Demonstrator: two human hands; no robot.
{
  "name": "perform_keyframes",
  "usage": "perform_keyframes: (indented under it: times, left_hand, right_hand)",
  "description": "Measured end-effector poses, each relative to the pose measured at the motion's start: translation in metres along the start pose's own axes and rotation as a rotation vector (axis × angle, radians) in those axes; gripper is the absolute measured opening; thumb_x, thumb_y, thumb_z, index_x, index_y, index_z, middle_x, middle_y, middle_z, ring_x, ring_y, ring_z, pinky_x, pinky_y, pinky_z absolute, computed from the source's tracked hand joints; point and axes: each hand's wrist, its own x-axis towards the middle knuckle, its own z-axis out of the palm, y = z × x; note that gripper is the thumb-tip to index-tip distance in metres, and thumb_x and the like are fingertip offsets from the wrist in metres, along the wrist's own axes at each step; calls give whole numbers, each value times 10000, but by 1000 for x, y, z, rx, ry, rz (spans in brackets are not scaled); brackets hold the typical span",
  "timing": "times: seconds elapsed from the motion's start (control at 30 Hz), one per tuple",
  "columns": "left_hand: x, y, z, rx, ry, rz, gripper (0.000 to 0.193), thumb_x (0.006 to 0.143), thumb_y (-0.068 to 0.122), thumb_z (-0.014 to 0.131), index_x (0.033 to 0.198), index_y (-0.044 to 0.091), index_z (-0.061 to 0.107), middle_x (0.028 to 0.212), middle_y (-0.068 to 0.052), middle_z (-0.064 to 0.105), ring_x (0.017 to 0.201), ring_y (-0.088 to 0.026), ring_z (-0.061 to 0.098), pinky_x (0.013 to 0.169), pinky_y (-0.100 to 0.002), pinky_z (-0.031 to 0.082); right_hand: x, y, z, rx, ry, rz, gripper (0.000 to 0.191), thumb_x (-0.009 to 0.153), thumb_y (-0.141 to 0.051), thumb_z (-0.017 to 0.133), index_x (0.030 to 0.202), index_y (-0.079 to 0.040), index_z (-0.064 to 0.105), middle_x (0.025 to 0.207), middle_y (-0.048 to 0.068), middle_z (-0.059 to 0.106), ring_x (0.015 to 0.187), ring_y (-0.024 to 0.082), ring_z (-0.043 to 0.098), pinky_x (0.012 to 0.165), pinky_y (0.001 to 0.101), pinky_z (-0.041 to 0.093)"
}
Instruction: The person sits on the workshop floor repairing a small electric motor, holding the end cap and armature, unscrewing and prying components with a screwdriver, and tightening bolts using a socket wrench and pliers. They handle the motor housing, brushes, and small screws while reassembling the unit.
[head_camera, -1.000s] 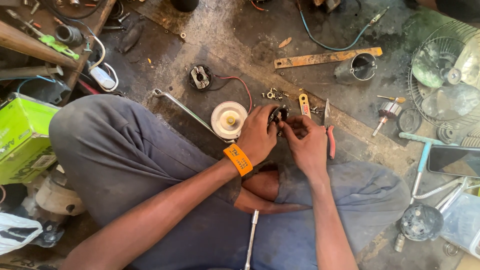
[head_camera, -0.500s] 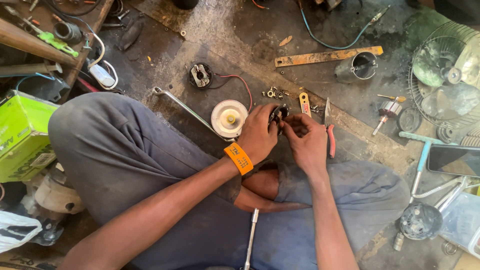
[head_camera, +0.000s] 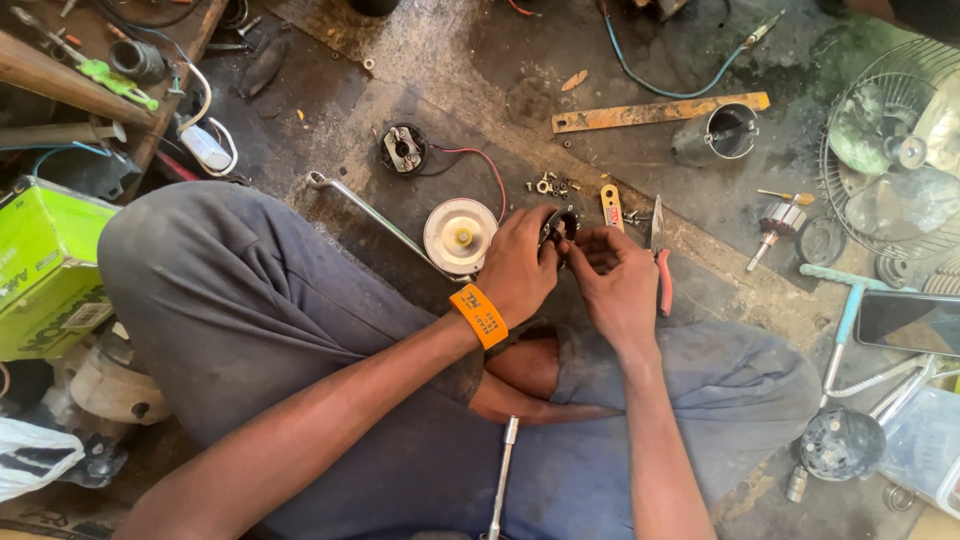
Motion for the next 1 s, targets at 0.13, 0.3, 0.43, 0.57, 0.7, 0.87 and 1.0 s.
perform_keyframes:
  times: [0.13,0.3,0.43,0.57,0.7,0.87,1.0]
  left_hand:
    - [1,0,0,0,4,18,378,876,-3,604,1252,-28,592,1164,-239,651,1098,-448,608,947,-500,488]
    - [1,-2,0,-9,18,30,374,882,2,609,1255,-26,592,1169,-239,655,1101,-448,609,947,-501,489]
    - [0,-4,1,8,-7,5,401,863,9,622,1261,-26,588,1156,-241,650,1090,-448,609,937,-503,487]
    - [1,-6,3,30,-4,44,424,849,10,639,1267,-30,579,1160,-246,643,1096,-454,601,945,-507,482]
    - [-1,-6,3,52,-36,-8,414,851,13,638,1261,-20,593,1159,-239,649,1101,-448,604,944,-503,485]
    - [-1,-7,4,65,-42,-20,425,848,10,622,1272,-14,595,1169,-237,646,1101,-447,605,947,-505,486]
    - [-3,-8,5,75,-67,-48,411,844,12,624,1254,-6,602,1167,-237,643,1084,-451,602,930,-514,482]
  right_hand:
    - [0,-1,-1,0,0,-74,162,907,-50,755,1045,27,720,904,71,765,782,95,700,717,231,559]
    - [2,1,-2,77,-17,-177,237,871,-9,731,1101,30,688,979,60,753,855,99,721,773,244,583]
    - [1,-2,0,4,-6,-177,242,866,-29,777,1085,27,693,968,70,754,829,118,726,745,261,585]
    - [-2,-7,0,-132,40,-261,227,863,-32,776,1074,19,710,973,96,741,830,147,744,745,269,585]
    - [-3,-6,-3,-164,17,-276,200,874,-44,781,1053,18,718,971,104,742,823,158,747,742,275,584]
    - [1,0,-9,-49,-102,-170,164,895,-32,734,1043,33,705,949,79,755,830,128,746,741,261,588]
    - [6,6,-12,16,-185,-89,153,894,-16,707,1033,44,683,903,65,757,819,105,721,741,248,583]
